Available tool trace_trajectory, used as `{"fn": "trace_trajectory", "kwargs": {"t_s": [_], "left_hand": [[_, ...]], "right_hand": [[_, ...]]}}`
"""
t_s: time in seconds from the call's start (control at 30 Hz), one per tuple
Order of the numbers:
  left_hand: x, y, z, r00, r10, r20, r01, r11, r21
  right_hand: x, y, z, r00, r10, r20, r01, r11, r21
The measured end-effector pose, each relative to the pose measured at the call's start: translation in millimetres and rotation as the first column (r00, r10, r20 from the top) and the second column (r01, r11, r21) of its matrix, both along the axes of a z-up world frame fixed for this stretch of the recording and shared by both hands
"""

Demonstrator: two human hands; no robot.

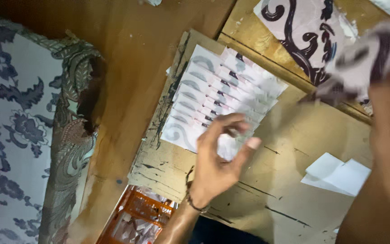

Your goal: The person repeatedly folds small rectangular pieces of paper with a printed design in half and places them into a neat stack on a wooden table. The person handles the paper by hand, folding each piece individually and stacking them one by one.

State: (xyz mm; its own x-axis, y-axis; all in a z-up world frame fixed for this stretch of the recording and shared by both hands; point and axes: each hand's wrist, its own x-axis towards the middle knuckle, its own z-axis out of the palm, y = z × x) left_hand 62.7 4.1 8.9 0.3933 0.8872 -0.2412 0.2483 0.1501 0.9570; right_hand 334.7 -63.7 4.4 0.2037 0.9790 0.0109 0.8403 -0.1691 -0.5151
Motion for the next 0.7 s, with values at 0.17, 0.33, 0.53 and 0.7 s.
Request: {"fn": "trace_trajectory", "kwargs": {"t_s": [0.17, 0.33, 0.53, 0.7], "left_hand": [[9, 3, 18, 0.864, 0.022, 0.503, 0.240, 0.861, -0.449], [-10, 4, 18, 0.859, 0.001, 0.512, 0.338, 0.750, -0.568], [-61, 11, 22, 0.829, -0.394, 0.396, 0.548, 0.711, -0.441], [-99, 9, 32, 0.802, -0.431, 0.413, 0.591, 0.671, -0.448]], "right_hand": [[-38, -11, 45, 0.946, 0.124, -0.300, -0.134, 0.991, -0.013], [-115, -21, 49, 0.980, 0.007, -0.200, 0.002, 0.999, 0.044], [-149, -38, 33, 0.863, -0.100, -0.495, 0.051, 0.992, -0.111], [-155, -38, 27, 0.577, 0.048, -0.815, -0.186, 0.980, -0.074]]}}
